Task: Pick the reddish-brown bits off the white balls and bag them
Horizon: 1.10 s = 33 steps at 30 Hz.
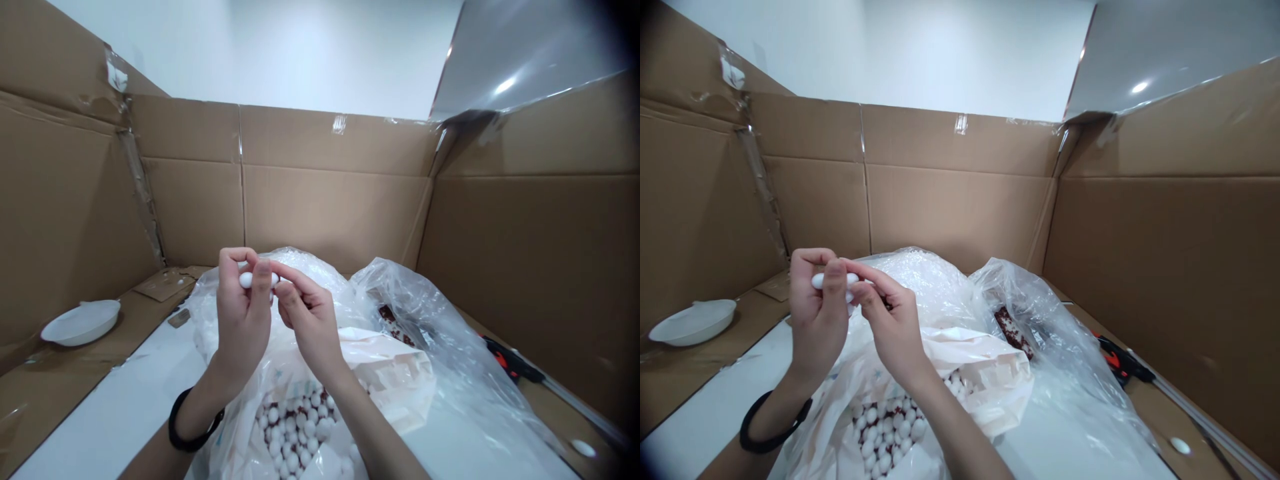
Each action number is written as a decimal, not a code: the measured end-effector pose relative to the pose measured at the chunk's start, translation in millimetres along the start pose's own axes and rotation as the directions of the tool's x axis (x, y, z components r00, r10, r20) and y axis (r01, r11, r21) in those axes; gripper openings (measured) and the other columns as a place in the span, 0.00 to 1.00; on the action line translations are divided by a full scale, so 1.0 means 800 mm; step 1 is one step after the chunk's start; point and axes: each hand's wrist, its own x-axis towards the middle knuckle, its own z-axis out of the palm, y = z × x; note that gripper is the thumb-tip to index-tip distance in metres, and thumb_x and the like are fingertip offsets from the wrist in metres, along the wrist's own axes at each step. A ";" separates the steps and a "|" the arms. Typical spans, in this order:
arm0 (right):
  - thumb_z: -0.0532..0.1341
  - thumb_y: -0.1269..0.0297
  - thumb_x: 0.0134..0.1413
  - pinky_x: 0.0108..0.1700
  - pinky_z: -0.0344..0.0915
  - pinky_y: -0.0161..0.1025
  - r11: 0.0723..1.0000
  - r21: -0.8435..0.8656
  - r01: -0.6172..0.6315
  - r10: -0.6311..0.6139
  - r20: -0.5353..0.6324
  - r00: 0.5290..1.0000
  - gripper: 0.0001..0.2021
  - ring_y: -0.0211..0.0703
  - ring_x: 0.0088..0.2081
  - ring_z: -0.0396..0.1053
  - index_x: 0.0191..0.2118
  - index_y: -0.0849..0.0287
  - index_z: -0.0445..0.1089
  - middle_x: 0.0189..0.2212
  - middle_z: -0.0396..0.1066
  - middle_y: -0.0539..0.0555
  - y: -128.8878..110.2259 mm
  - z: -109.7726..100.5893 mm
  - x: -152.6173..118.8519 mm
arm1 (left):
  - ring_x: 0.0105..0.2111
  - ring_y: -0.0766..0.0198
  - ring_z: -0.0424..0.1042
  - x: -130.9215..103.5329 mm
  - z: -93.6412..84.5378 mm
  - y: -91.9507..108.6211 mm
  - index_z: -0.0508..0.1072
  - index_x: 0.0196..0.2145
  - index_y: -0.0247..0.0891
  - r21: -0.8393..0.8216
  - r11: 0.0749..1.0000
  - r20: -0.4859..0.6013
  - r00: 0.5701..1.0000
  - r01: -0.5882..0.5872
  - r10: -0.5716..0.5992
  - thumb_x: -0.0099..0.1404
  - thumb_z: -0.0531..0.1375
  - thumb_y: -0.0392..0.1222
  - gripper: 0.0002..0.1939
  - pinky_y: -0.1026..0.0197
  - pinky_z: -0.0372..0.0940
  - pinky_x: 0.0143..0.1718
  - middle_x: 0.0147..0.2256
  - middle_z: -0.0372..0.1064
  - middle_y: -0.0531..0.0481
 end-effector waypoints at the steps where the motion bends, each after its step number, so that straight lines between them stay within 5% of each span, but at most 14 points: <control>1: 0.57 0.53 0.57 0.22 0.59 0.33 0.999 -0.035 0.033 -0.033 0.011 0.999 0.15 0.34 0.21 0.60 0.46 0.49 0.73 0.23 0.67 0.48 0.002 -0.001 -0.001 | 0.16 0.73 0.54 -0.001 0.000 0.001 0.58 0.33 0.43 -0.027 1.000 0.007 1.000 0.009 -0.009 0.65 0.55 0.54 0.14 0.70 0.52 0.16 0.21 0.52 0.60; 4: 0.57 0.58 0.59 0.27 0.65 0.35 0.948 -0.197 0.249 -0.252 0.012 0.968 0.12 0.36 0.25 0.67 0.46 0.47 0.73 0.28 0.73 0.49 0.005 -0.007 -0.003 | 0.18 0.73 0.56 -0.003 -0.001 0.005 0.58 0.33 0.43 -0.131 0.991 0.042 0.999 0.020 -0.015 0.63 0.55 0.56 0.15 0.71 0.53 0.17 0.23 0.56 0.59; 8: 0.59 0.66 0.58 0.25 0.66 0.33 0.696 -0.464 0.548 -0.600 0.044 0.799 0.12 0.35 0.21 0.68 0.47 0.47 0.71 0.26 0.76 0.46 0.001 -0.016 -0.006 | 0.20 0.72 0.58 -0.006 -0.005 0.007 0.62 0.35 0.42 -0.234 0.972 0.209 0.977 0.002 0.048 0.64 0.55 0.56 0.14 0.71 0.56 0.19 0.25 0.61 0.57; 12: 0.56 0.69 0.60 0.24 0.67 0.30 0.520 -0.530 0.670 -0.782 0.021 0.623 0.13 0.34 0.21 0.70 0.49 0.53 0.70 0.23 0.76 0.46 -0.012 -0.022 -0.006 | 0.20 0.72 0.56 -0.007 -0.011 0.009 0.65 0.40 0.43 -0.300 0.951 0.437 0.897 0.074 0.068 0.67 0.54 0.50 0.10 0.71 0.54 0.20 0.21 0.59 0.58; 15: 0.56 0.69 0.61 0.23 0.67 0.29 0.479 -0.557 0.678 -0.809 0.020 0.587 0.12 0.33 0.22 0.71 0.48 0.55 0.71 0.23 0.76 0.46 -0.020 -0.024 -0.006 | 0.20 0.73 0.54 -0.007 -0.013 0.012 0.67 0.41 0.42 -0.305 0.936 0.555 0.832 0.173 0.027 0.68 0.53 0.49 0.10 0.71 0.53 0.21 0.21 0.56 0.58; 27: 0.55 0.74 0.60 0.21 0.63 0.31 0.490 -0.514 0.704 -0.791 0.076 0.607 0.12 0.34 0.20 0.71 0.43 0.56 0.74 0.21 0.76 0.47 -0.023 -0.025 -0.009 | 0.18 0.74 0.50 -0.008 -0.019 0.013 0.63 0.33 0.42 -0.362 0.865 0.675 0.737 0.349 -0.015 0.68 0.53 0.49 0.10 0.73 0.48 0.18 0.19 0.53 0.60; 30: 0.57 0.71 0.59 0.22 0.64 0.30 0.661 -0.374 0.651 -0.688 0.045 0.724 0.12 0.33 0.20 0.70 0.45 0.51 0.74 0.20 0.73 0.45 -0.018 -0.024 -0.009 | 0.18 0.74 0.50 -0.008 -0.018 0.012 0.61 0.33 0.43 -0.364 0.864 0.662 0.749 0.349 -0.024 0.68 0.53 0.49 0.10 0.73 0.47 0.18 0.19 0.52 0.60; 33: 0.60 0.59 0.57 0.20 0.59 0.30 0.857 -0.203 0.474 -0.496 -0.075 0.865 0.11 0.31 0.16 0.59 0.45 0.49 0.74 0.15 0.63 0.43 -0.022 -0.023 -0.007 | 0.19 0.73 0.52 -0.005 -0.023 0.014 0.62 0.34 0.43 -0.297 0.917 0.607 0.794 0.265 -0.032 0.68 0.54 0.48 0.08 0.72 0.48 0.19 0.20 0.54 0.60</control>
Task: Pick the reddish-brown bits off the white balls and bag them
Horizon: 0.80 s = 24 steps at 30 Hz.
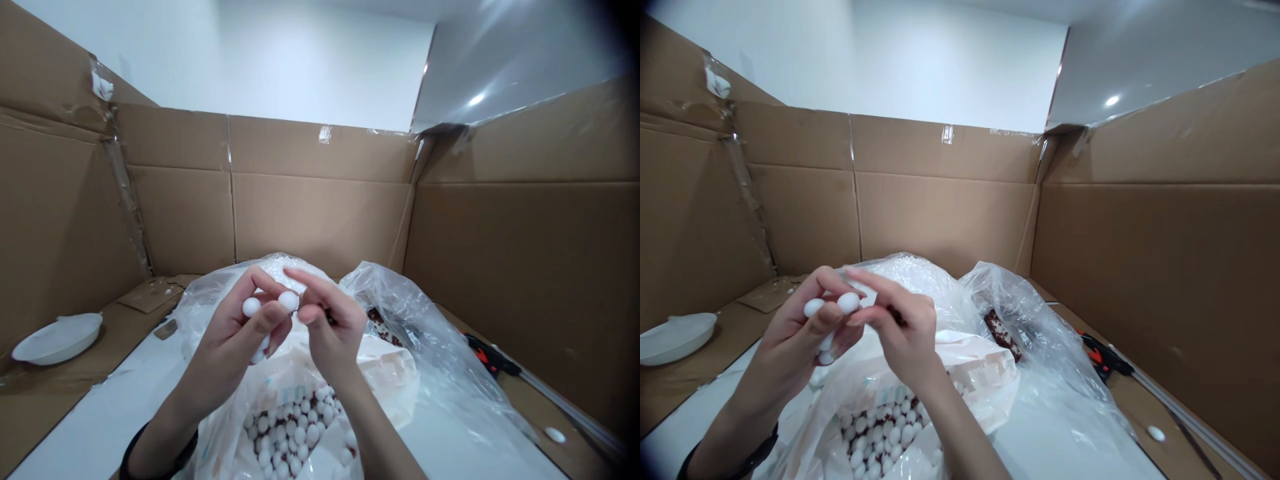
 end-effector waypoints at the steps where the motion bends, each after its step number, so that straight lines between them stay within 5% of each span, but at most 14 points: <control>1: 0.59 0.54 0.57 0.18 0.55 0.30 0.992 0.091 -0.090 0.096 -0.066 0.993 0.13 0.30 0.15 0.53 0.45 0.50 0.74 0.13 0.57 0.42 -0.002 -0.001 0.004 | 0.20 0.73 0.53 0.000 -0.003 0.003 0.63 0.35 0.44 0.067 0.998 -0.007 1.000 -0.002 0.003 0.68 0.53 0.48 0.07 0.72 0.50 0.20 0.20 0.55 0.59; 4: 0.51 0.52 0.62 0.14 0.43 0.29 0.797 0.520 -0.306 0.471 -0.218 0.855 0.17 0.29 0.13 0.39 0.36 0.55 0.73 0.12 0.44 0.40 -0.007 -0.014 0.020 | 0.22 0.72 0.57 0.000 -0.017 0.013 0.67 0.39 0.45 0.330 0.943 0.100 0.992 0.044 -0.081 0.68 0.53 0.48 0.07 0.70 0.52 0.22 0.23 0.59 0.58; 8: 0.41 0.68 0.67 0.14 0.40 0.28 0.248 0.900 -0.359 0.830 -0.006 0.558 0.21 0.28 0.12 0.39 0.23 0.59 0.59 0.13 0.39 0.40 0.009 -0.050 0.038 | 0.23 0.71 0.58 0.003 -0.026 0.023 0.71 0.45 0.50 0.654 0.755 0.265 0.920 0.050 -0.290 0.67 0.54 0.49 0.11 0.67 0.53 0.26 0.26 0.64 0.57; 11: 0.39 0.73 0.65 0.14 0.41 0.29 0.054 0.960 -0.275 0.904 0.070 0.421 0.19 0.28 0.12 0.42 0.23 0.58 0.54 0.14 0.40 0.40 0.030 -0.068 0.042 | 0.22 0.71 0.57 0.008 -0.020 0.020 0.73 0.43 0.48 0.714 0.697 0.279 0.886 0.066 -0.370 0.67 0.54 0.50 0.11 0.66 0.51 0.25 0.24 0.64 0.58; 15: 0.41 0.76 0.59 0.14 0.45 0.29 0.025 0.978 -0.206 0.922 0.057 0.383 0.13 0.29 0.13 0.47 0.30 0.60 0.59 0.15 0.43 0.40 0.039 -0.068 0.041 | 0.21 0.71 0.51 0.015 -0.013 0.001 0.64 0.22 0.37 0.599 0.795 0.256 0.917 0.097 -0.306 0.64 0.56 0.53 0.20 0.66 0.47 0.22 0.20 0.55 0.57; 19: 0.42 0.79 0.55 0.15 0.49 0.28 0.032 0.975 -0.221 0.927 0.054 0.370 0.15 0.30 0.14 0.50 0.39 0.62 0.61 0.17 0.46 0.41 0.035 -0.060 0.041 | 0.18 0.72 0.46 0.027 -0.013 -0.026 0.56 0.21 0.37 0.128 0.950 0.210 0.928 0.285 -0.307 0.63 0.51 0.63 0.26 0.69 0.40 0.14 0.19 0.50 0.57; 24: 0.43 0.80 0.59 0.15 0.50 0.25 0.059 0.958 -0.280 0.908 0.064 0.413 0.16 0.28 0.15 0.52 0.47 0.63 0.61 0.17 0.50 0.41 0.041 -0.053 0.040 | 0.16 0.74 0.43 0.047 -0.014 -0.048 0.51 0.22 0.39 -0.418 0.725 0.217 0.835 0.548 -0.506 0.62 0.54 0.62 0.26 0.73 0.32 0.09 0.20 0.43 0.59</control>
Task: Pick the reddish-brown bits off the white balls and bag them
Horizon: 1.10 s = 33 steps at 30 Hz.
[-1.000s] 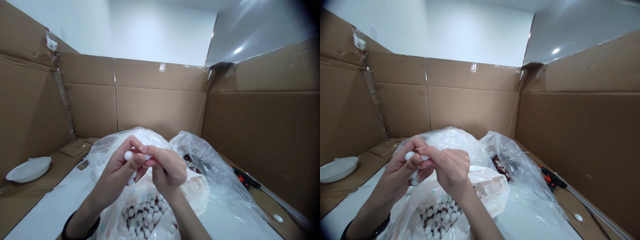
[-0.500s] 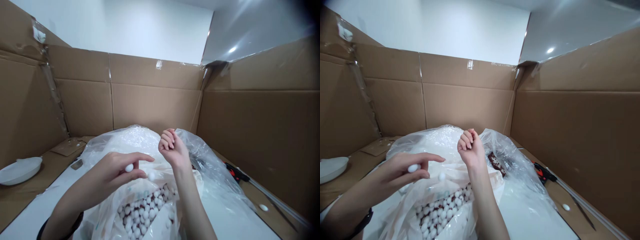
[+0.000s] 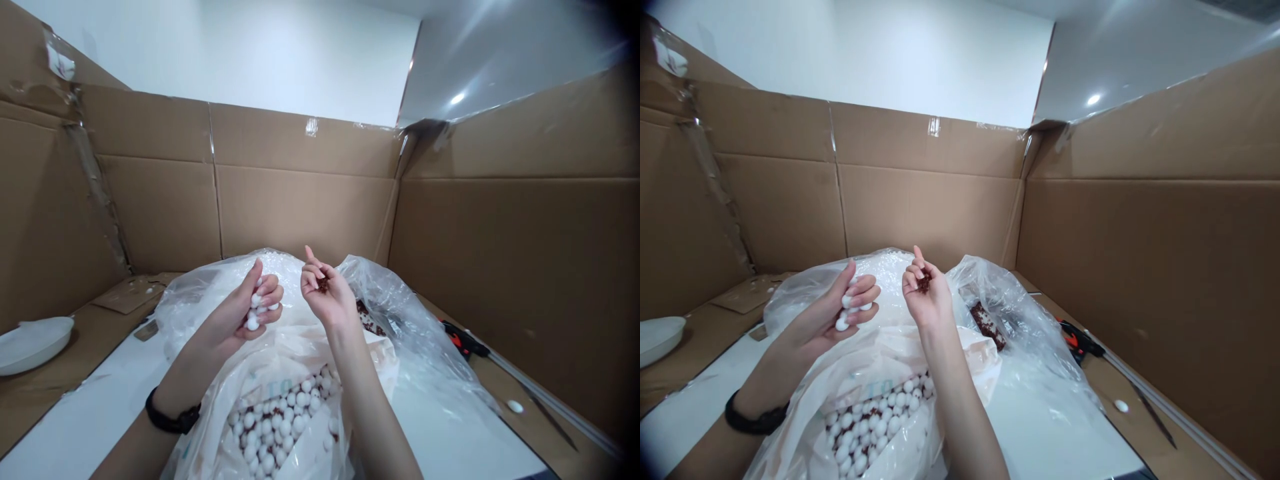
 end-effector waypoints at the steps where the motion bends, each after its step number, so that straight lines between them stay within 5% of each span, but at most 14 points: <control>1: 0.43 0.79 0.61 0.15 0.49 0.25 1.000 -0.019 0.000 0.001 0.018 1.000 0.15 0.28 0.15 0.51 0.48 0.64 0.61 0.17 0.51 0.41 0.002 -0.001 0.002 | 0.15 0.74 0.43 0.003 -0.001 0.000 0.51 0.21 0.38 -0.050 0.998 0.002 1.000 0.029 -0.029 0.61 0.54 0.62 0.26 0.74 0.32 0.09 0.19 0.43 0.60; 11: 0.43 0.73 0.62 0.14 0.46 0.27 0.989 -0.135 -0.063 0.076 0.093 0.993 0.14 0.30 0.13 0.47 0.42 0.62 0.65 0.16 0.51 0.41 0.016 -0.017 0.011 | 0.14 0.73 0.51 0.016 -0.018 -0.002 0.56 0.18 0.35 -0.121 0.991 0.071 0.996 0.065 -0.056 0.62 0.52 0.62 0.28 0.77 0.37 0.06 0.17 0.49 0.56; 22: 0.46 0.80 0.57 0.14 0.48 0.25 0.990 -0.110 -0.089 0.097 0.061 0.993 0.14 0.27 0.14 0.50 0.45 0.64 0.63 0.17 0.54 0.42 0.024 -0.013 0.013 | 0.14 0.75 0.49 0.015 -0.018 0.000 0.54 0.20 0.37 -0.077 0.997 -0.055 0.998 0.002 -0.006 0.62 0.56 0.43 0.18 0.78 0.38 0.07 0.18 0.47 0.59; 33: 0.45 0.71 0.61 0.13 0.43 0.28 0.955 -0.265 -0.129 0.172 0.146 0.974 0.13 0.30 0.13 0.44 0.43 0.63 0.65 0.16 0.53 0.42 0.036 -0.016 0.013 | 0.15 0.76 0.50 0.023 -0.024 -0.011 0.52 0.26 0.40 0.047 0.998 -0.252 0.966 -0.047 0.057 0.61 0.56 0.58 0.22 0.76 0.34 0.09 0.22 0.47 0.60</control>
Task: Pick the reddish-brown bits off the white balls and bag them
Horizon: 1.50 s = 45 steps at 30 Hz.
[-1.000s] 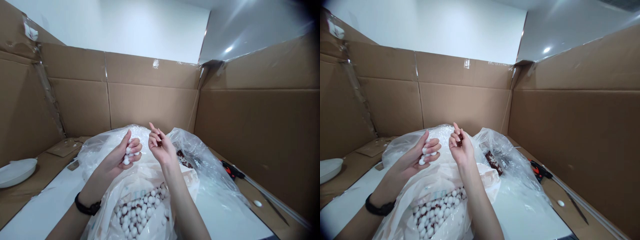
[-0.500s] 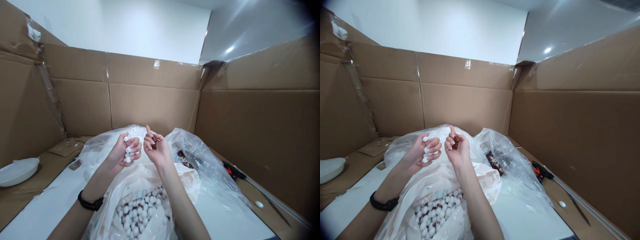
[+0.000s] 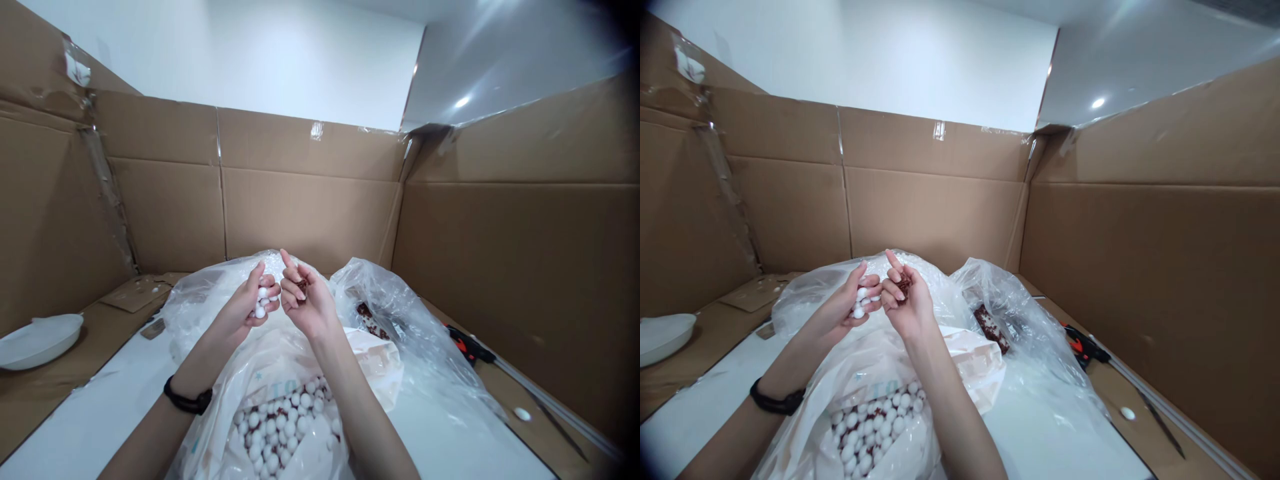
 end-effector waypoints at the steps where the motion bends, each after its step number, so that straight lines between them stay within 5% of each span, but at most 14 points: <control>1: 0.44 0.72 0.60 0.13 0.43 0.28 1.000 0.019 -0.008 0.008 -0.006 1.000 0.14 0.30 0.13 0.44 0.42 0.63 0.65 0.16 0.53 0.42 0.001 -0.001 0.000 | 0.15 0.76 0.51 0.002 -0.002 -0.001 0.52 0.25 0.40 -0.010 1.000 0.004 1.000 0.012 -0.012 0.61 0.55 0.56 0.20 0.76 0.34 0.09 0.21 0.46 0.60; 9: 0.43 0.77 0.59 0.12 0.44 0.26 0.999 0.044 -0.011 0.012 -0.023 1.000 0.15 0.28 0.12 0.46 0.42 0.66 0.65 0.16 0.52 0.41 0.003 -0.001 0.001 | 0.16 0.74 0.52 0.005 -0.009 0.000 0.54 0.26 0.40 -0.013 1.000 0.056 0.998 0.021 -0.020 0.60 0.51 0.44 0.09 0.76 0.37 0.09 0.22 0.47 0.59; 15: 0.49 0.67 0.65 0.13 0.42 0.25 0.995 -0.039 0.094 -0.094 -0.004 0.996 0.14 0.25 0.12 0.43 0.27 0.62 0.63 0.17 0.54 0.41 0.006 0.002 0.002 | 0.15 0.76 0.50 -0.003 0.001 0.005 0.58 0.27 0.39 0.096 0.991 0.029 0.996 -0.091 0.089 0.60 0.59 0.54 0.18 0.77 0.36 0.09 0.21 0.47 0.60; 21: 0.52 0.60 0.64 0.13 0.42 0.25 0.993 -0.063 0.104 -0.103 0.014 0.995 0.13 0.25 0.13 0.42 0.31 0.61 0.66 0.16 0.51 0.40 0.008 0.004 0.000 | 0.15 0.75 0.50 -0.012 0.008 0.010 0.56 0.22 0.37 0.195 0.965 -0.005 0.984 -0.175 0.179 0.61 0.53 0.63 0.26 0.76 0.35 0.10 0.20 0.48 0.58; 29: 0.59 0.56 0.57 0.13 0.44 0.22 0.945 -0.223 0.240 -0.233 0.057 0.971 0.15 0.22 0.13 0.42 0.30 0.64 0.71 0.15 0.58 0.42 0.015 0.010 -0.005 | 0.16 0.73 0.51 -0.016 0.014 0.007 0.54 0.22 0.38 0.273 0.945 0.026 0.983 -0.182 0.182 0.62 0.50 0.64 0.26 0.74 0.35 0.12 0.20 0.46 0.57; 40: 0.64 0.62 0.51 0.13 0.46 0.21 0.950 -0.182 0.254 -0.239 0.097 0.966 0.09 0.22 0.13 0.42 0.35 0.62 0.72 0.18 0.65 0.43 0.011 0.006 -0.004 | 0.16 0.74 0.51 -0.017 0.015 0.005 0.56 0.21 0.37 0.281 0.941 0.056 0.982 -0.188 0.180 0.65 0.49 0.60 0.25 0.74 0.36 0.12 0.19 0.48 0.57; 45: 0.70 0.56 0.40 0.13 0.43 0.22 0.912 -0.300 0.279 -0.252 0.126 0.959 0.16 0.21 0.12 0.42 0.26 0.62 0.68 0.15 0.65 0.44 0.012 0.009 -0.006 | 0.17 0.74 0.50 -0.016 0.011 0.003 0.57 0.22 0.37 0.319 0.922 0.052 0.976 -0.219 0.213 0.62 0.51 0.64 0.27 0.75 0.37 0.12 0.19 0.49 0.57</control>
